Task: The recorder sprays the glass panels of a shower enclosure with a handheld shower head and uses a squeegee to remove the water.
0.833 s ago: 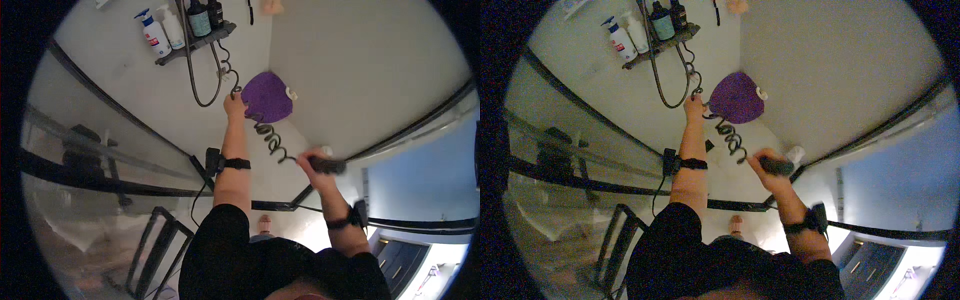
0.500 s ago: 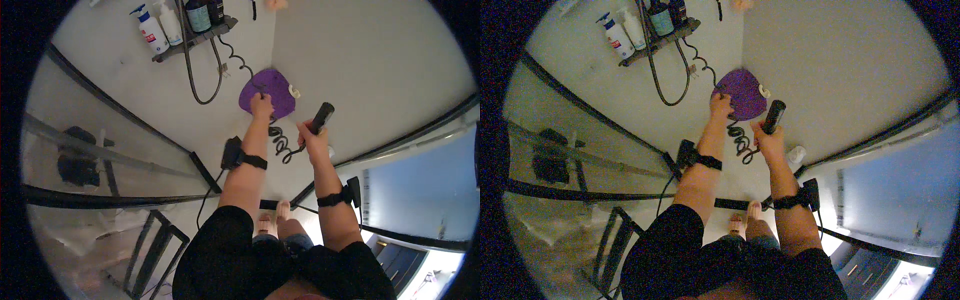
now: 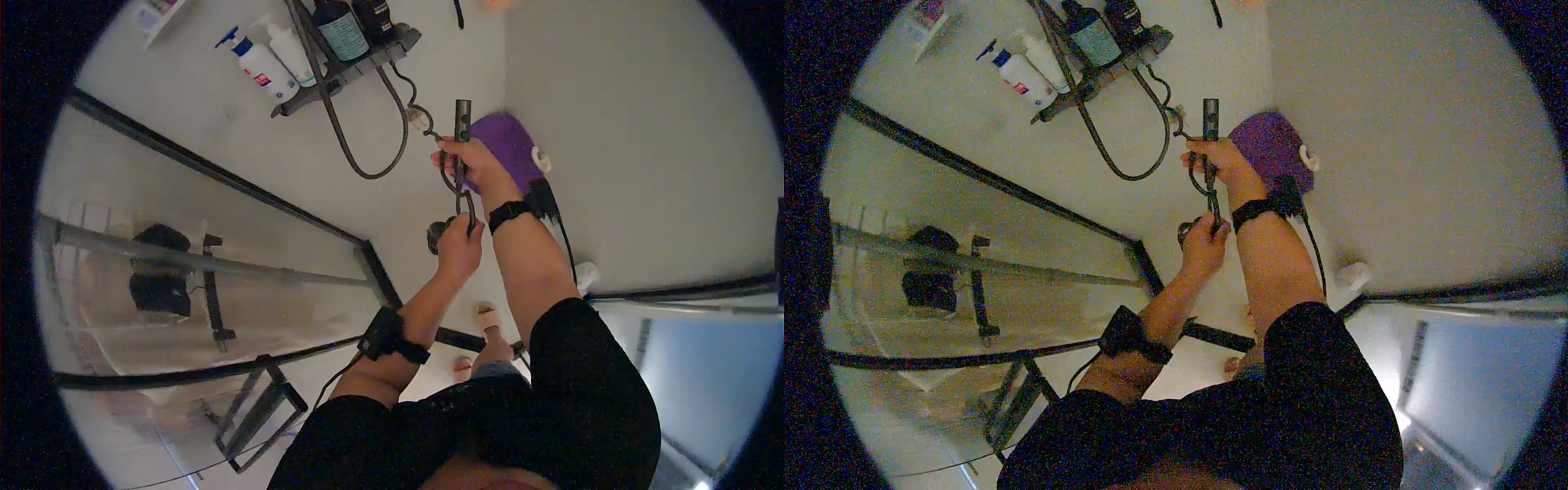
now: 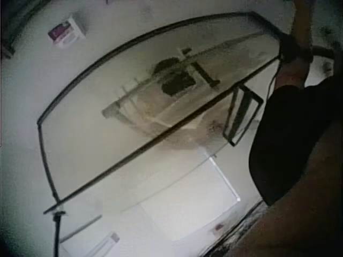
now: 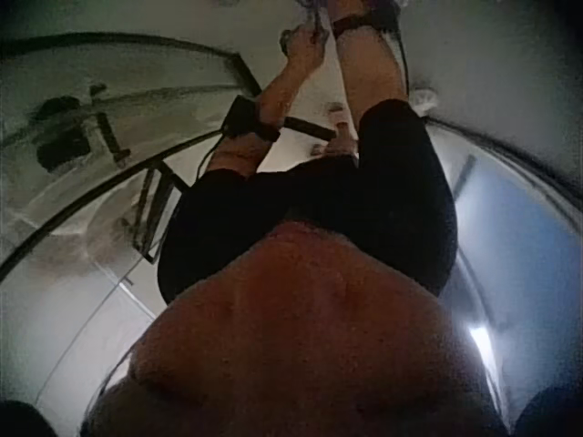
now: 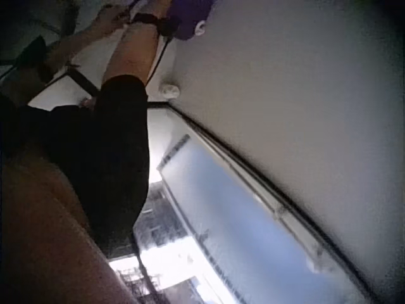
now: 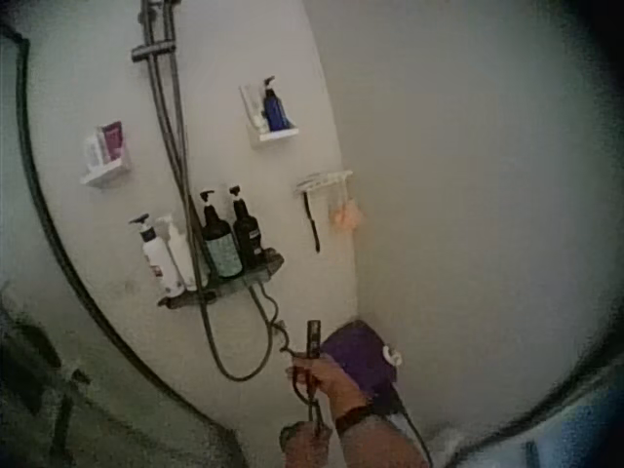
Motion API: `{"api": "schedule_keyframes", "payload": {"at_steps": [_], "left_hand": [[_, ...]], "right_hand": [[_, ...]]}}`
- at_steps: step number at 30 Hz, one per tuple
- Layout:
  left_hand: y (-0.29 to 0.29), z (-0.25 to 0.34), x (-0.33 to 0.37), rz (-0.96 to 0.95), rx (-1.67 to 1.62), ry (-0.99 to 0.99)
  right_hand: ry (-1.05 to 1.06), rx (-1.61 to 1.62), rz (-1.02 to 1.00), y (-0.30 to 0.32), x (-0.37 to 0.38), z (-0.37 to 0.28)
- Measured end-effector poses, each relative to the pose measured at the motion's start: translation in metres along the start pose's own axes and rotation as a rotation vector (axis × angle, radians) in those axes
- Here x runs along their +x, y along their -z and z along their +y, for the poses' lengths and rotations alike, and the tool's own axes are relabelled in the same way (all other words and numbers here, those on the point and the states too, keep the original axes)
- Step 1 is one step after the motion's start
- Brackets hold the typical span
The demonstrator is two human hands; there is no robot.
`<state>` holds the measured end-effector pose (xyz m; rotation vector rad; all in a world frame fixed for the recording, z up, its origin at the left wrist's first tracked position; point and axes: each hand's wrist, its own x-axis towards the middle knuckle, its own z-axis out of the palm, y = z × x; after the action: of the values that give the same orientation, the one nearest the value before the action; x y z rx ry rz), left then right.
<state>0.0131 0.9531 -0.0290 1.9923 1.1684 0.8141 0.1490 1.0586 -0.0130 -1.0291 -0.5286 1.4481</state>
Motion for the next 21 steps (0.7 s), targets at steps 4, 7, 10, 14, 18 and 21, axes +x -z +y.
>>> {"api": "schedule_keyframes", "payload": {"at_steps": [4,7,10,14,18,21], "left_hand": [[0.011,-0.017,0.035,-0.115,-0.678,0.429],[0.070,-0.005,0.100,0.323,-0.541,0.343],[0.068,-0.041,0.194,0.303,-0.259,0.317],[0.007,-0.050,0.256,0.127,-1.069,0.649],[-0.007,-0.058,0.261,0.476,-1.382,0.757],[-0.014,-0.064,0.248,0.316,-0.968,0.455]], "right_hand": [[0.225,-0.109,0.266,0.015,0.036,0.029],[0.435,-0.380,0.414,0.018,0.036,0.026],[0.625,-0.776,0.603,0.021,0.045,0.029],[0.733,-0.917,0.476,0.032,0.050,0.027],[0.667,-0.812,0.434,0.030,0.062,0.018],[0.404,-0.706,0.339,0.033,0.093,0.012]]}}
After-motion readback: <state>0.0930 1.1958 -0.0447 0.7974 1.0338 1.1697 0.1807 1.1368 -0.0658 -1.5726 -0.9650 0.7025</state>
